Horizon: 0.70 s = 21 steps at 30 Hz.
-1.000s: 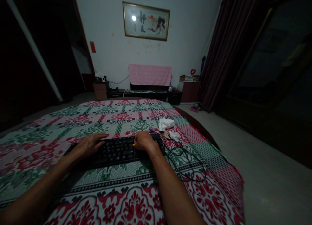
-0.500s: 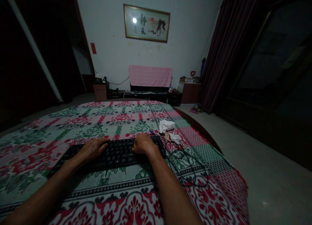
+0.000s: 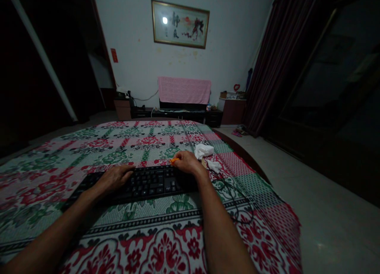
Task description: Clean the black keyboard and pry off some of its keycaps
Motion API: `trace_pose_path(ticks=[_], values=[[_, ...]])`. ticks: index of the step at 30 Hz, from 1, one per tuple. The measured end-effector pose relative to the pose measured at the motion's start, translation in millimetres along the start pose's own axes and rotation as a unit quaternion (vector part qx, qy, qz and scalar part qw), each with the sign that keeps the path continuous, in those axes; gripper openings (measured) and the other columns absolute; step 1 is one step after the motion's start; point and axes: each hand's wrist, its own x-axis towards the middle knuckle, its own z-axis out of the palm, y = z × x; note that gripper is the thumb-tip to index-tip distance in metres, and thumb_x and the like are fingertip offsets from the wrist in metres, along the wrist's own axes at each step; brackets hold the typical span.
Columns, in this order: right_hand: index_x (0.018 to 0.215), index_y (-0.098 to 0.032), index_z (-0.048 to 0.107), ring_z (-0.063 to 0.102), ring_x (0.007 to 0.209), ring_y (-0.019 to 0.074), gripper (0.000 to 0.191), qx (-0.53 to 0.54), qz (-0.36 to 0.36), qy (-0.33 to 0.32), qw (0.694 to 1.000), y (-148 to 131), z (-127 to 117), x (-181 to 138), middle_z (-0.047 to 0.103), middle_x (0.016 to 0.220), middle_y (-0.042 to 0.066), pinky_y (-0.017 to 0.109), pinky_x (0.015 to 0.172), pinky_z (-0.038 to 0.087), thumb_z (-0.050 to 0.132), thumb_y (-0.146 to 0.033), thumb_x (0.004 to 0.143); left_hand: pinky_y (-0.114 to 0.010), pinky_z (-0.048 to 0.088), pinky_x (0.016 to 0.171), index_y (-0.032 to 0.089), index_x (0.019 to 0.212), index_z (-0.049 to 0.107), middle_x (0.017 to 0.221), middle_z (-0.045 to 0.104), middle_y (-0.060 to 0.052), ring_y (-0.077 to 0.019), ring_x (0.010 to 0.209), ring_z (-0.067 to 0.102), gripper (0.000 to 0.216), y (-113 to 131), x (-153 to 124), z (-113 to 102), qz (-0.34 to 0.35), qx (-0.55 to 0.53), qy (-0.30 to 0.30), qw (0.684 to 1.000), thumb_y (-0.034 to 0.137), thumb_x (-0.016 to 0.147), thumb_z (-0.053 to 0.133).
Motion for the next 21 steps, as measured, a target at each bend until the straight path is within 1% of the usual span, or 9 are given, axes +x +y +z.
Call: trace_pose_path(ticks=[4,7,11,14,18,21], values=[[0.080,-0.013,0.065,0.056,0.068,0.0110,0.019,0.018,-0.008,0.019,1.000,5,0,1,0.065,0.074,0.001,0.017,0.057,0.037,0.048,-0.018,0.071,-0.034,0.043,0.090,0.022,0.112,0.060,0.111,0.065,-0.005,-0.0220,0.102,0.059,0.038,-1,0,2,-0.002,-0.001,0.009,1.000,0.031,0.084,0.036],[0.083,-0.014,0.066,0.057,0.072,0.0121,0.021,0.009,-0.028,0.012,0.999,5,5,2,0.067,0.078,0.002,0.017,0.060,0.039,0.049,-0.015,0.070,-0.034,0.042,0.091,0.020,0.113,0.059,0.113,0.064,-0.006,-0.0226,0.103,0.058,0.039,0,-1,1,-0.002,-0.005,0.011,1.000,0.031,0.084,0.035],[0.086,-0.015,0.066,0.058,0.076,0.0122,0.027,-0.006,-0.039,0.014,0.999,-1,11,2,0.067,0.083,0.002,0.018,0.066,0.040,0.044,-0.009,0.071,-0.035,0.044,0.089,0.020,0.112,0.060,0.110,0.065,-0.007,-0.0233,0.101,0.059,0.039,0,-1,0,0.000,-0.005,0.001,1.000,0.031,0.084,0.035],[0.088,-0.015,0.065,0.057,0.079,0.0118,0.029,-0.014,-0.051,0.019,0.998,-7,13,-1,0.067,0.086,0.003,0.018,0.068,0.040,0.042,-0.007,0.073,-0.035,0.043,0.088,0.022,0.109,0.061,0.108,0.066,-0.006,-0.0227,0.099,0.059,0.037,0,-1,0,-0.006,-0.010,0.009,1.000,0.032,0.084,0.035],[0.088,-0.016,0.065,0.057,0.075,0.0111,0.032,-0.016,-0.062,0.007,0.998,-13,14,-3,0.066,0.083,0.001,0.017,0.066,0.039,0.041,-0.006,0.072,-0.034,0.041,0.091,0.022,0.110,0.061,0.107,0.066,-0.005,-0.0218,0.101,0.058,0.037,0,-1,1,-0.007,-0.008,0.008,1.000,0.032,0.084,0.036],[0.085,-0.016,0.067,0.056,0.072,0.0111,0.028,-0.022,-0.058,-0.002,0.998,-13,18,-2,0.066,0.079,0.000,0.017,0.063,0.038,0.044,-0.009,0.072,-0.034,0.041,0.090,0.021,0.111,0.060,0.108,0.065,-0.006,-0.0220,0.102,0.058,0.039,0,-1,2,-0.004,-0.003,0.003,1.000,0.032,0.084,0.034]])
